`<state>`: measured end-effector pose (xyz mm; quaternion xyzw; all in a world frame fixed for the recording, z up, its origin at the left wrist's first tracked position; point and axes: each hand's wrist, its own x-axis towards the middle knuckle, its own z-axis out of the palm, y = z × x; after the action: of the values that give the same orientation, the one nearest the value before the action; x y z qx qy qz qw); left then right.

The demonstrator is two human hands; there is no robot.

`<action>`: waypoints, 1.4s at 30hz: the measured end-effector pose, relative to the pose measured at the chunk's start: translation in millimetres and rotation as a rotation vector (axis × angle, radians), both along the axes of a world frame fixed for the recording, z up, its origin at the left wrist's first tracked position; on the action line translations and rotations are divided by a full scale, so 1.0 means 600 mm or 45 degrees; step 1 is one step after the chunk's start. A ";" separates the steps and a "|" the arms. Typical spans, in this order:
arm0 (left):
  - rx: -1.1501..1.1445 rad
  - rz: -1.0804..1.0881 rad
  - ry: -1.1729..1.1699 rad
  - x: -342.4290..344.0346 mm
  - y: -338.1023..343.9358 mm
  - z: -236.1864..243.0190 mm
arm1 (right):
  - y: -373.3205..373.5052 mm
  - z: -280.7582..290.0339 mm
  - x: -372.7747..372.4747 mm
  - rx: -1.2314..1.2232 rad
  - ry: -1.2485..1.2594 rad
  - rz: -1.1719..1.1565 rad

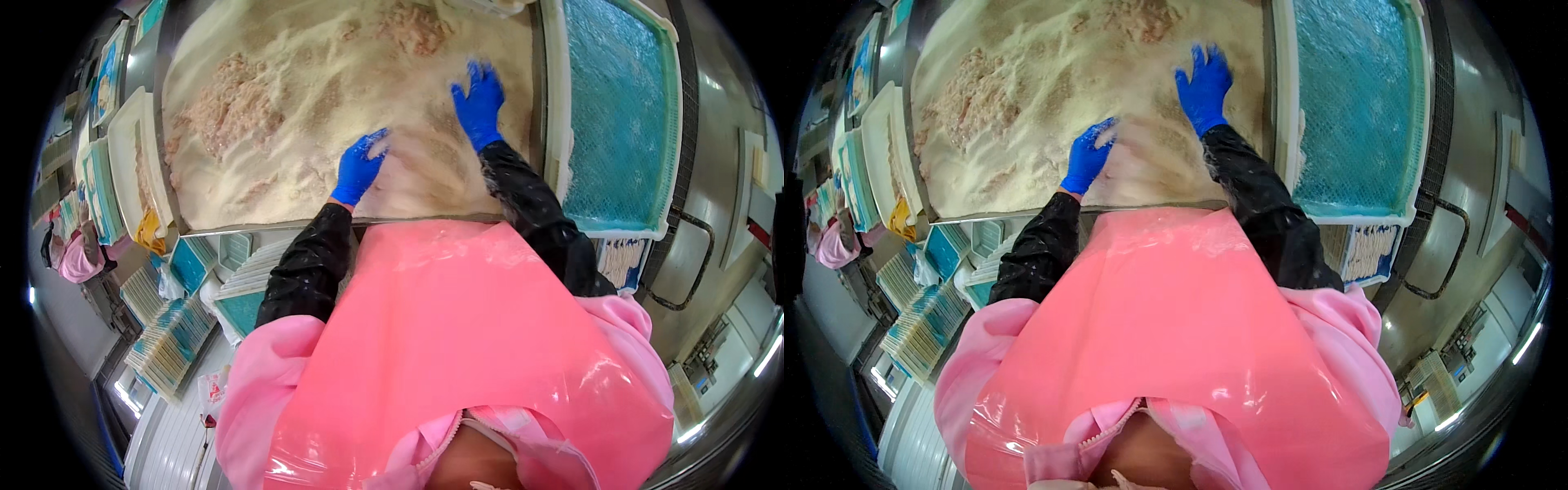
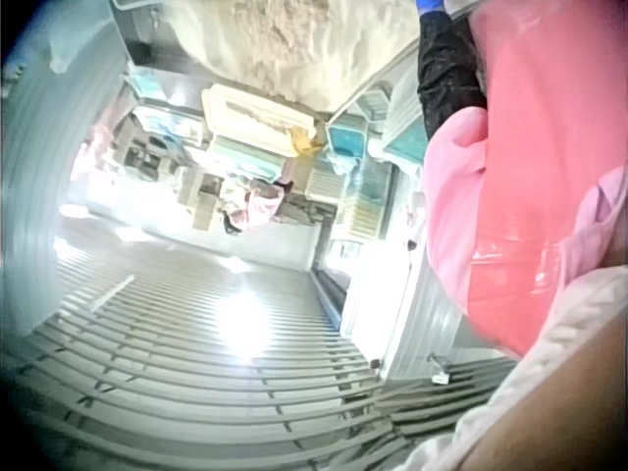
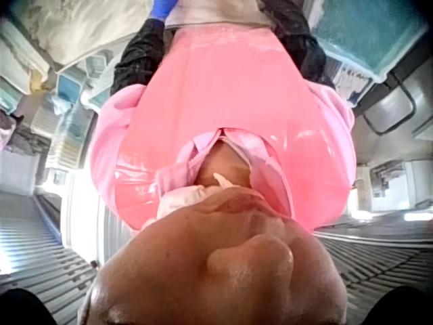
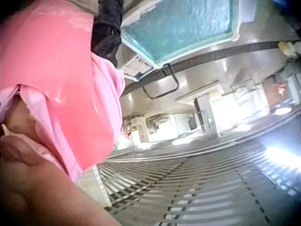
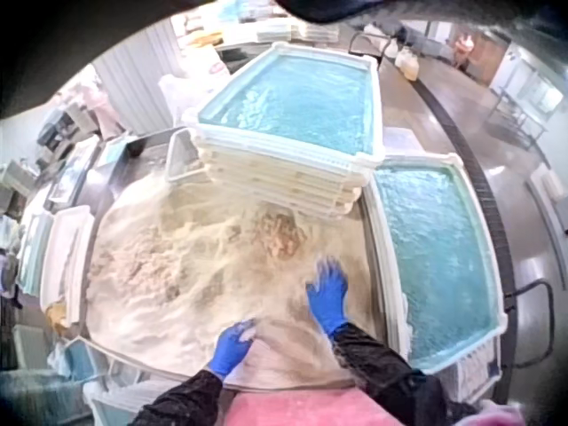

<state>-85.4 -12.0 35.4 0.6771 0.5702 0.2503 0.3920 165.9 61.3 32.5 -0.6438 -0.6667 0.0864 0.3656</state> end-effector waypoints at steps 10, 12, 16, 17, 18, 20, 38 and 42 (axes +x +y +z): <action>-0.157 0.028 -0.391 -0.019 0.024 -0.023 | 0.144 -0.117 -0.027 0.049 0.770 -0.234; -0.164 0.029 -0.397 -0.025 0.021 -0.026 | 0.147 -0.102 -0.013 -0.170 0.562 -0.434; -0.144 0.012 -0.378 -0.029 0.022 -0.024 | 0.069 -0.064 -0.060 -0.330 -0.030 -0.544; -0.160 0.010 -0.399 -0.027 0.021 -0.022 | 0.043 -0.059 -0.073 -0.469 -0.068 -0.435; -0.175 0.010 -0.413 -0.027 0.020 -0.022 | 0.019 -0.058 -0.088 -0.608 -0.099 -0.321; -0.178 -0.011 -0.422 -0.029 0.024 -0.017 | -0.017 -0.044 -0.119 -0.650 -0.060 -0.238; 0.526 0.205 0.131 -0.038 0.079 0.020 | -0.062 -0.072 -0.064 -0.252 0.231 -0.047; 0.639 -0.155 0.163 0.021 0.112 0.040 | -0.073 -0.038 -0.096 -0.567 0.650 0.220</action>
<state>-73.1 55.2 59.2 0.8007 0.4721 0.3165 0.1894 108.2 17.3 9.9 -0.6066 -0.5705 0.4184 0.3626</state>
